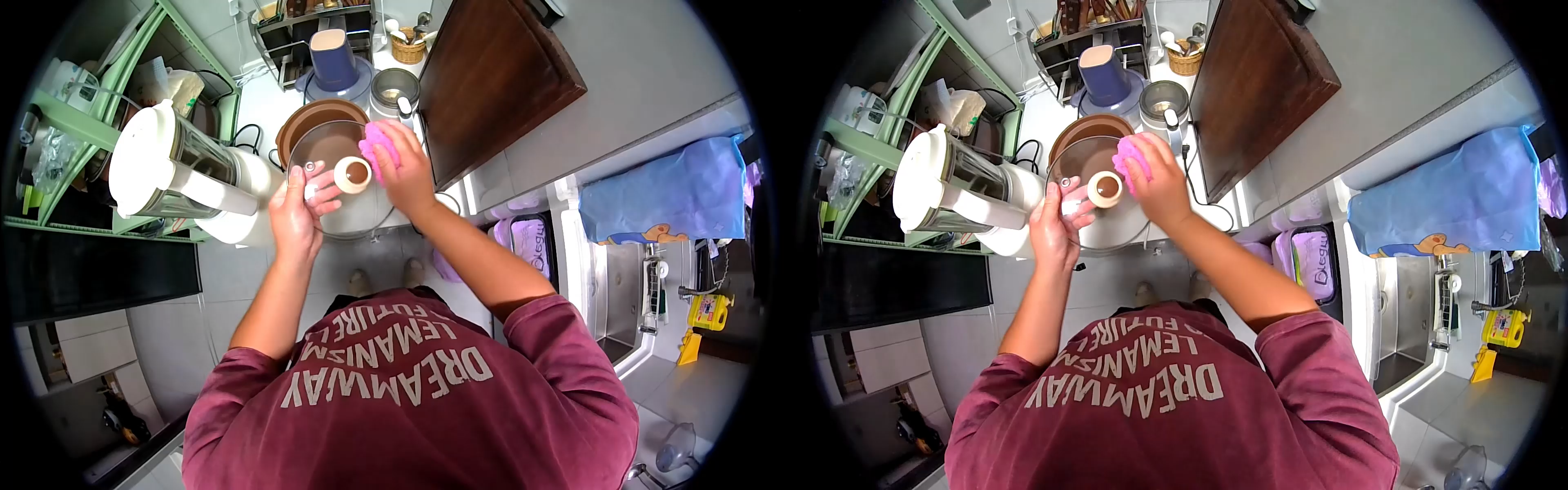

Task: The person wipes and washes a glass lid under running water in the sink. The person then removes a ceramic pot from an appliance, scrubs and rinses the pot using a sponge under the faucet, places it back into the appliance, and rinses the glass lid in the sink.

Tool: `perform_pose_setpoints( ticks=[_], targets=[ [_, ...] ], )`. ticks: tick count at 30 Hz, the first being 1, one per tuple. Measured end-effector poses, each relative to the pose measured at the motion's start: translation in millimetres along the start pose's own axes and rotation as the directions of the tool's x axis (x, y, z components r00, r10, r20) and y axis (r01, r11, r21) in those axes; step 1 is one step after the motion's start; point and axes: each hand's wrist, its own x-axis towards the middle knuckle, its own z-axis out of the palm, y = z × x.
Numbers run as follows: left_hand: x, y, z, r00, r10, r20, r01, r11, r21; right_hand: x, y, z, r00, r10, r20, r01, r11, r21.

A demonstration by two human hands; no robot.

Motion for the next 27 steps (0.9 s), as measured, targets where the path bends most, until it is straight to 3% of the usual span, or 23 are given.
perform_pose_setpoints(
  ticks=[2,4,6,8,11,13,18,19,21,22,23,24,27],
  targets=[
    [3.0,-6.2,9.0,0.988,0.051,-0.146,-0.063,0.995,-0.076,-11.7,-15.8,19.2,0.987,0.033,-0.157,-0.043,0.997,-0.065],
    [14.1,5.3,14.8,0.976,0.110,-0.187,-0.134,0.984,-0.119,-18.4,-31.3,41.9,0.968,-0.135,-0.210,0.088,0.972,-0.218],
    [17.8,9.0,19.2,0.974,0.123,-0.191,-0.156,0.972,-0.173,-22.0,-40.1,40.6,0.952,-0.264,-0.155,0.195,0.913,-0.358],
    [12.0,9.0,24.3,0.986,0.078,-0.147,-0.111,0.965,-0.238,-1.0,-27.1,22.9,0.987,0.118,-0.111,-0.115,0.993,0.037],
    [14.4,0.9,28.3,0.992,0.040,-0.116,-0.071,0.960,-0.271,23.7,-13.2,21.3,0.972,0.093,-0.215,-0.086,0.995,0.043],
    [27.1,2.0,26.9,0.986,0.065,-0.156,-0.113,0.941,-0.319,1.7,-31.2,37.5,0.958,-0.180,-0.223,0.109,0.948,-0.299],
    [21.2,1.3,32.4,0.991,0.057,-0.122,-0.098,0.926,-0.365,-9.8,-8.9,21.7,0.966,-0.256,-0.046,0.240,0.946,-0.217],
    [20.5,0.3,32.0,0.991,0.050,-0.125,-0.093,0.926,-0.365,-0.1,-2.0,16.7,0.998,-0.039,-0.054,0.035,0.996,-0.078],
    [23.7,-4.4,36.1,0.992,0.041,-0.123,-0.084,0.923,-0.376,11.6,-8.5,30.8,0.940,0.050,-0.338,-0.077,0.995,-0.069],
    [26.7,-3.9,35.1,0.990,0.060,-0.127,-0.101,0.935,-0.341,5.1,-20.7,41.1,0.939,-0.061,-0.337,0.005,0.986,-0.166],
    [28.3,0.1,36.2,0.989,0.065,-0.131,-0.108,0.928,-0.357,-9.9,-34.1,50.8,0.930,-0.173,-0.325,0.087,0.961,-0.261],
    [32.9,-0.3,33.4,0.993,0.073,-0.094,-0.105,0.911,-0.399,-25.8,-38.9,56.3,0.935,-0.288,-0.205,0.220,0.928,-0.299],
    [32.6,-2.6,32.9,0.993,0.099,-0.065,-0.117,0.897,-0.427,-25.1,-31.3,43.4,0.949,-0.314,0.023,0.306,0.900,-0.309]
  ],
)
